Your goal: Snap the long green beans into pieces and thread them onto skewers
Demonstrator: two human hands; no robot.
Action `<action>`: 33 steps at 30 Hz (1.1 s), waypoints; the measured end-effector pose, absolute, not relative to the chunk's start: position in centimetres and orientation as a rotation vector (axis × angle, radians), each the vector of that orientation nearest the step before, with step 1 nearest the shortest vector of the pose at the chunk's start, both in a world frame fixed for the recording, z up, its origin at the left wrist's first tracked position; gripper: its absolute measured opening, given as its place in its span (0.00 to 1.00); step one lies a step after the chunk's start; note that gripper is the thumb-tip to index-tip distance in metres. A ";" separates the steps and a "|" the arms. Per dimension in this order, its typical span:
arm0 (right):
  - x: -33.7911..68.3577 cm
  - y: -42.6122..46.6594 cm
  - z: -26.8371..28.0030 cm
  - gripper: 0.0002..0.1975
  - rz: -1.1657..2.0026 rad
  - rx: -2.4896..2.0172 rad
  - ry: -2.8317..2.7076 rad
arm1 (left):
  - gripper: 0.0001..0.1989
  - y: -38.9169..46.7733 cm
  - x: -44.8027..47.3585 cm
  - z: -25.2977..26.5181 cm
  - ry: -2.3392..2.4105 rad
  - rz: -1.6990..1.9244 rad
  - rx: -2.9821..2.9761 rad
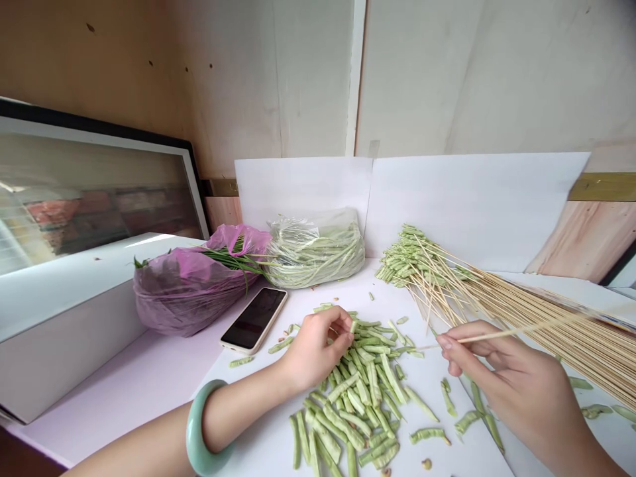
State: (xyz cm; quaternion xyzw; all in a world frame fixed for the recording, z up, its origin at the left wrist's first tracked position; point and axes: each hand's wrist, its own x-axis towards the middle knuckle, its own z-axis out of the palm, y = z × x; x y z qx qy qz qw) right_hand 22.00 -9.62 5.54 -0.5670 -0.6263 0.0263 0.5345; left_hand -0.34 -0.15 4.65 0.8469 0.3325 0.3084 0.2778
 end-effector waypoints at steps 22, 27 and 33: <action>20.0 -10.8 4.2 0.07 0.273 -1.019 -1.734 | 0.15 -1.2 0.3 3.4 0.448 0.905 1.277; 19.9 -10.9 4.4 0.08 0.245 -1.016 -1.745 | 0.13 -1.3 0.1 3.7 0.505 0.952 1.360; 19.7 -11.1 4.4 0.07 0.259 -1.013 -1.741 | 0.11 -1.3 -0.1 3.5 0.504 0.959 1.436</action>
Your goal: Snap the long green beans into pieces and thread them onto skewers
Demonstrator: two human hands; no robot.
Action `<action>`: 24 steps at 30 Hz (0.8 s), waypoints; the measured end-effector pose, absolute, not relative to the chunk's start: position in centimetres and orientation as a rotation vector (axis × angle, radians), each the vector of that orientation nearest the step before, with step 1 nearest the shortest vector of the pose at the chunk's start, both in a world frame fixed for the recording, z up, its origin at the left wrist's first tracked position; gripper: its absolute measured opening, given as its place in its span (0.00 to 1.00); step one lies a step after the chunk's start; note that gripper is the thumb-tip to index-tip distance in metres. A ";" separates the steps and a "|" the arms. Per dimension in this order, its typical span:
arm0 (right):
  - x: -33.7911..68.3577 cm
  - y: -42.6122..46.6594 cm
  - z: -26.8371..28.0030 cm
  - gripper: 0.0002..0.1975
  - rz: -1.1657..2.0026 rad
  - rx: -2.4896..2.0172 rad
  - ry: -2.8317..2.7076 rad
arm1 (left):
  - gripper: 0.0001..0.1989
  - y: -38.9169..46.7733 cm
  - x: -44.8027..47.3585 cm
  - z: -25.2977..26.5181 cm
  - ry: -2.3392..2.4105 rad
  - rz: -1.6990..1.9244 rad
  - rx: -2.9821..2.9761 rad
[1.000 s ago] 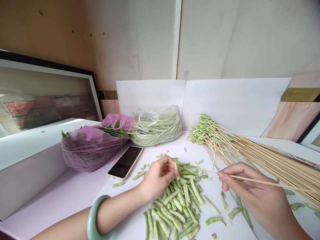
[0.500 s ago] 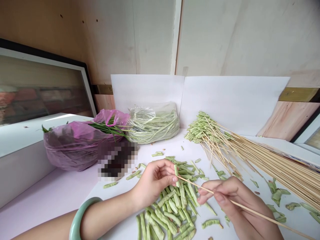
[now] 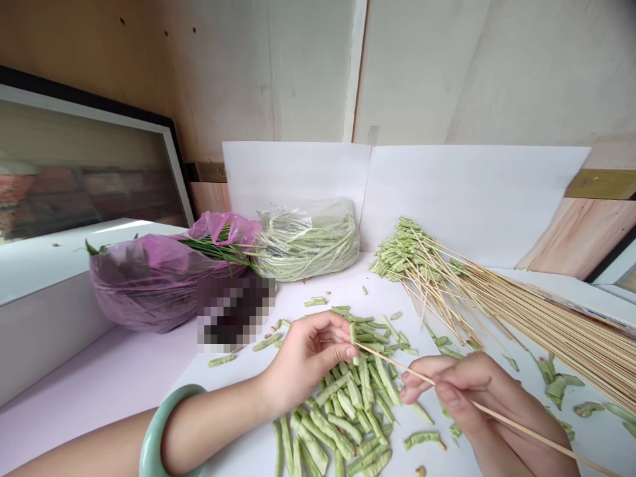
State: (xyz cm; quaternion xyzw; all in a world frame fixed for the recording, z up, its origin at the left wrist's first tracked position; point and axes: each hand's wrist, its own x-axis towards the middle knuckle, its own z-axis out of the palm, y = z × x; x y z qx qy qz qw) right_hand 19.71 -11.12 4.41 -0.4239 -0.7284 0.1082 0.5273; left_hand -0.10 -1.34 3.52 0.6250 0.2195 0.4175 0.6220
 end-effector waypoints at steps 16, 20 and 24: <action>19.1 -11.1 4.3 0.10 0.432 -0.944 -1.687 | 0.10 -1.2 -0.3 3.3 0.485 0.992 1.413; 19.0 -11.0 4.2 0.10 0.449 -0.930 -1.709 | 0.09 -1.1 -0.3 3.2 0.475 1.007 1.387; 19.0 -11.0 4.3 0.10 0.451 -0.926 -1.731 | 0.09 -1.1 -0.3 3.4 0.467 0.985 1.344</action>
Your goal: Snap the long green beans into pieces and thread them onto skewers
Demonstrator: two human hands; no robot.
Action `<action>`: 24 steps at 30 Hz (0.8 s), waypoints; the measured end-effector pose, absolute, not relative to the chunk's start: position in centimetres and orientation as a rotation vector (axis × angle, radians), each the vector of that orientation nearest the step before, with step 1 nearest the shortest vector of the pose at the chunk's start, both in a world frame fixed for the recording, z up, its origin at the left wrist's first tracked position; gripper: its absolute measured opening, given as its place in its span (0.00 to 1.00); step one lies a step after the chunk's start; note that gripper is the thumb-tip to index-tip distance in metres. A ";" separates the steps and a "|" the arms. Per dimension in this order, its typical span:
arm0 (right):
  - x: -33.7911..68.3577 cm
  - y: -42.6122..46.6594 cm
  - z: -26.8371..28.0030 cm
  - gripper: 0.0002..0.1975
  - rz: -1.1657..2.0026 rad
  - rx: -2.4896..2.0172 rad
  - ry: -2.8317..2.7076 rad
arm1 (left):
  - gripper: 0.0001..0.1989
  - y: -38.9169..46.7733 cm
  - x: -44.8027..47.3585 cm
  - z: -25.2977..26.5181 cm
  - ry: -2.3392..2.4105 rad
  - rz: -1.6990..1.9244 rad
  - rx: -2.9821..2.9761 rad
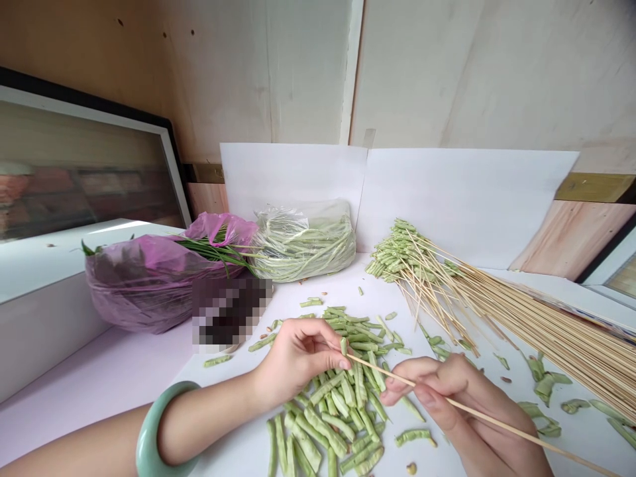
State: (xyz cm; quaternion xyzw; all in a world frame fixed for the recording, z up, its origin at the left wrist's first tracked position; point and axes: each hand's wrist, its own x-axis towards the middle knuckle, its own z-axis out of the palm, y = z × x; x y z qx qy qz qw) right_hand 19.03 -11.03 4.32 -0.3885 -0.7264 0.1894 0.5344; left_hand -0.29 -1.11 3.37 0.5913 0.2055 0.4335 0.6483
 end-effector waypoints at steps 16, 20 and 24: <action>19.4 -11.0 3.3 0.08 0.532 -0.923 -1.627 | 0.13 -1.3 -0.3 3.3 0.475 0.918 1.285; 18.9 -10.8 2.9 0.08 0.561 -0.931 -1.552 | 0.13 -1.3 -0.3 3.3 0.477 0.922 1.272; 18.0 -10.8 2.6 0.09 0.646 -0.926 -1.339 | 0.13 -1.2 -0.4 3.2 0.462 0.918 1.239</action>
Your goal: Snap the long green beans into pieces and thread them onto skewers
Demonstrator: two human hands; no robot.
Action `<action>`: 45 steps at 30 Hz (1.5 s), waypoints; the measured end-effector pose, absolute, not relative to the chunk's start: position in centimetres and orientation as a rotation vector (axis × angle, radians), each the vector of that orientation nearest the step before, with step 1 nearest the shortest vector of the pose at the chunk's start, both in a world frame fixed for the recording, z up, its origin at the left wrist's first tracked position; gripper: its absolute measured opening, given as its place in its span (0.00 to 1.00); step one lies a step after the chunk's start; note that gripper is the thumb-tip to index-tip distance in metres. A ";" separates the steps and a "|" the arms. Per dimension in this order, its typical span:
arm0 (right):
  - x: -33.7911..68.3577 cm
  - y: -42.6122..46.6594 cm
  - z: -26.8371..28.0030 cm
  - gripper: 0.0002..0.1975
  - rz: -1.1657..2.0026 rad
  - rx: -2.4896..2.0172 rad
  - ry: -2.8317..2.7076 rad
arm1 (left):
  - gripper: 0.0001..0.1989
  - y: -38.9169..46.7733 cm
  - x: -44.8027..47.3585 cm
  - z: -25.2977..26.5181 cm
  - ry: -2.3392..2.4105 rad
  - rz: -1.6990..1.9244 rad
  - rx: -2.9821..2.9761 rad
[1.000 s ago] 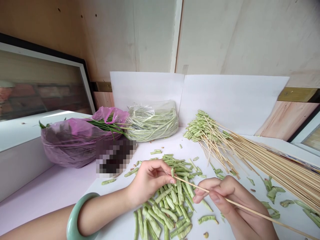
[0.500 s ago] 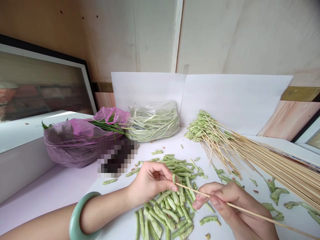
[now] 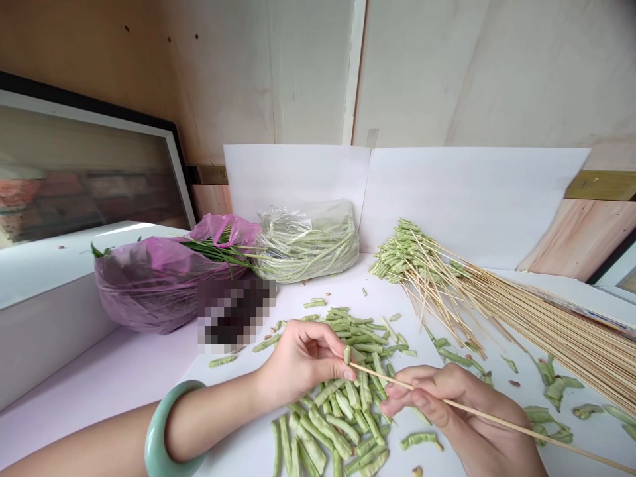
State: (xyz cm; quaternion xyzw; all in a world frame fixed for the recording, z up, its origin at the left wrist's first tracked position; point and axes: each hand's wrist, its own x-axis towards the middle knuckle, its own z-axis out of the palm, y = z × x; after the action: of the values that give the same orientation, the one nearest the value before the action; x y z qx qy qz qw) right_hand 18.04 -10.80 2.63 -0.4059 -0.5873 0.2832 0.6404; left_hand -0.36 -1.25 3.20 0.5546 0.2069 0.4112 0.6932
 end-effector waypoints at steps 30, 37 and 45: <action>17.4 -10.0 3.8 0.14 0.960 -0.948 -0.955 | 0.11 -1.4 -0.1 4.1 0.550 0.965 1.195; 17.3 -10.1 3.5 0.14 1.000 -0.961 -0.929 | 0.10 -1.7 -0.1 4.1 0.556 1.029 1.230; 18.4 -10.1 2.6 0.07 0.998 -0.894 -1.108 | 0.08 -2.0 -0.4 3.7 0.530 1.059 1.348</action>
State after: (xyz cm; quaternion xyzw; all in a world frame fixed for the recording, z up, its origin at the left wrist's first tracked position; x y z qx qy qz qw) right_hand 18.39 -10.10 2.59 -0.3929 -0.4869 0.4384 0.6452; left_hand -0.36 -1.95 3.71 0.5871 0.2307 0.4614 0.6238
